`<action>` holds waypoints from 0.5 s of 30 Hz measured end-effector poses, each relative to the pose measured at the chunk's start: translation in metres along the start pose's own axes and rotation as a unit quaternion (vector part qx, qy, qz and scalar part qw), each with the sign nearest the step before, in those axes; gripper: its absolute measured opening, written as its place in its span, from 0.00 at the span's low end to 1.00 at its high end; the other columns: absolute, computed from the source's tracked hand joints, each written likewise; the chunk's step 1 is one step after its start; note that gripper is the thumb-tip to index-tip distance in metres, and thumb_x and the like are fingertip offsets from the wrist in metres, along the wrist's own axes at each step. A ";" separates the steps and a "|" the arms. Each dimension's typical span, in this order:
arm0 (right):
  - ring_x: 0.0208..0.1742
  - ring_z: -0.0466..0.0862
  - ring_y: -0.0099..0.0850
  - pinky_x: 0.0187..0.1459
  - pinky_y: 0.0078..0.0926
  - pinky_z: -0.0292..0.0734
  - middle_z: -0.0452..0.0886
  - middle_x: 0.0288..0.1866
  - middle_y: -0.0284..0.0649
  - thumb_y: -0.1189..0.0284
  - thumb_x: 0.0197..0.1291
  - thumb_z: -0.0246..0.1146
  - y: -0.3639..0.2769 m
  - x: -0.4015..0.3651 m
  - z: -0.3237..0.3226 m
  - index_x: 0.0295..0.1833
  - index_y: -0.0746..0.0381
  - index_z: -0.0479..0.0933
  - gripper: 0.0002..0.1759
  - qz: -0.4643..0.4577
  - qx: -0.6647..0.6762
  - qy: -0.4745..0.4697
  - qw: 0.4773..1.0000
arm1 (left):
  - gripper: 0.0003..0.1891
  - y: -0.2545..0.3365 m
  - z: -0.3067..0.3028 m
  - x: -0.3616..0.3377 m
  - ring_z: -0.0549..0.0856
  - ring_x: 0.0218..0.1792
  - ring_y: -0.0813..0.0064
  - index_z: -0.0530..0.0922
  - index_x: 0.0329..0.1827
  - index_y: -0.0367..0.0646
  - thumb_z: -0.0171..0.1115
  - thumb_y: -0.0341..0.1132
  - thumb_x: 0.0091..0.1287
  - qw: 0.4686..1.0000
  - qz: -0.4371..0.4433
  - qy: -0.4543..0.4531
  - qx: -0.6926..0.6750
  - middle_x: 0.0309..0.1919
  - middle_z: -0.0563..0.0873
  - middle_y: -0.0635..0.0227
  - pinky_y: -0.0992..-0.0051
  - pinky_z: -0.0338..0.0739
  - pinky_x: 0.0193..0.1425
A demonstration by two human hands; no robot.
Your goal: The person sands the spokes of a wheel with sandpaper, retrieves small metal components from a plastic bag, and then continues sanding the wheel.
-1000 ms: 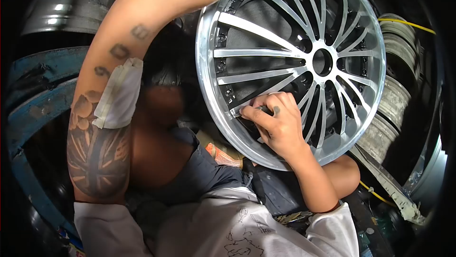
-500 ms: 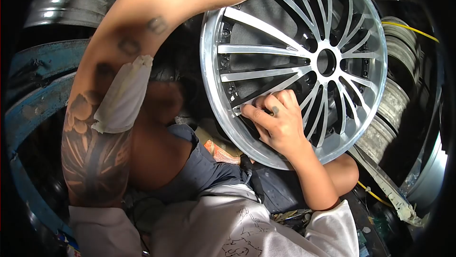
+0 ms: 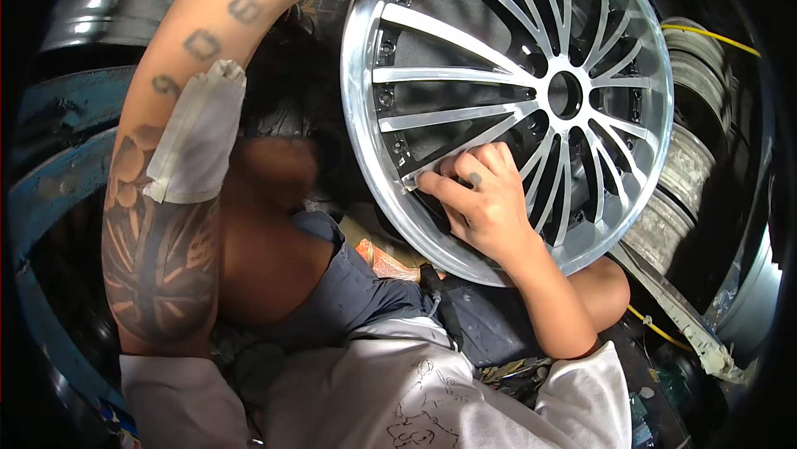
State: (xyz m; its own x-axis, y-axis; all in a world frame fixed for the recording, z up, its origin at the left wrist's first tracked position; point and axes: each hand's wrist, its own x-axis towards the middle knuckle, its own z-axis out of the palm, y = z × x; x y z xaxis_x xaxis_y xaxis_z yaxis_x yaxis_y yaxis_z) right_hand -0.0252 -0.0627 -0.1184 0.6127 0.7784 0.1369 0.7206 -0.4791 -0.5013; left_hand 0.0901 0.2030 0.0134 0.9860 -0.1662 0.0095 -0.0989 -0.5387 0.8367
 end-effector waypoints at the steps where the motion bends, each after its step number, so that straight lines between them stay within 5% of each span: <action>1: 0.44 0.76 0.33 0.49 0.35 0.69 0.77 0.39 0.29 0.74 0.47 0.72 0.000 -0.002 -0.001 0.46 0.49 0.89 0.17 0.003 0.001 -0.004 1.000 | 0.13 0.003 0.001 0.001 0.85 0.27 0.70 0.84 0.50 0.34 0.67 0.34 0.69 1.000 -0.020 -0.009 -0.006 0.28 0.85 0.58 0.69 0.80 0.37; 4: 0.43 0.76 0.33 0.48 0.35 0.70 0.77 0.38 0.29 0.75 0.45 0.73 0.001 0.003 0.000 0.45 0.49 0.89 0.18 -0.001 0.002 -0.004 1.000 | 0.12 -0.014 0.030 -0.010 0.83 0.24 0.73 0.84 0.50 0.34 0.67 0.33 0.69 0.978 0.104 0.144 0.112 0.24 0.83 0.61 0.70 0.78 0.34; 8: 0.42 0.76 0.33 0.47 0.35 0.70 0.77 0.38 0.29 0.75 0.45 0.73 0.002 -0.004 -0.002 0.46 0.50 0.89 0.18 0.007 0.006 -0.011 1.000 | 0.13 -0.026 0.033 0.000 0.83 0.24 0.72 0.84 0.50 0.34 0.67 0.34 0.69 0.959 0.146 0.162 0.179 0.25 0.84 0.60 0.69 0.78 0.35; 11: 0.43 0.76 0.33 0.48 0.34 0.70 0.76 0.38 0.29 0.73 0.47 0.72 0.002 0.002 -0.002 0.46 0.50 0.89 0.17 0.003 0.001 -0.012 1.000 | 0.13 -0.019 0.050 0.000 0.83 0.23 0.73 0.84 0.51 0.34 0.67 0.34 0.69 0.908 0.197 0.273 0.249 0.25 0.84 0.60 0.70 0.78 0.34; 15: 0.43 0.77 0.33 0.48 0.35 0.71 0.77 0.38 0.29 0.74 0.47 0.72 0.002 -0.002 0.001 0.46 0.50 0.89 0.17 -0.001 0.007 0.006 1.000 | 0.13 -0.006 0.025 -0.004 0.82 0.23 0.75 0.83 0.51 0.33 0.67 0.33 0.69 0.984 0.078 0.121 0.102 0.22 0.84 0.62 0.71 0.77 0.33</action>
State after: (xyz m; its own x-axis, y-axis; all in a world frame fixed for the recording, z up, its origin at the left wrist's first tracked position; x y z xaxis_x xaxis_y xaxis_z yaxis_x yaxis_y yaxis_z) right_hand -0.0248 -0.0647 -0.1202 0.6149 0.7745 0.1488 0.7178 -0.4715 -0.5123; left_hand 0.0837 0.1860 -0.0051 0.9573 -0.0719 0.2800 -0.2522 -0.6810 0.6875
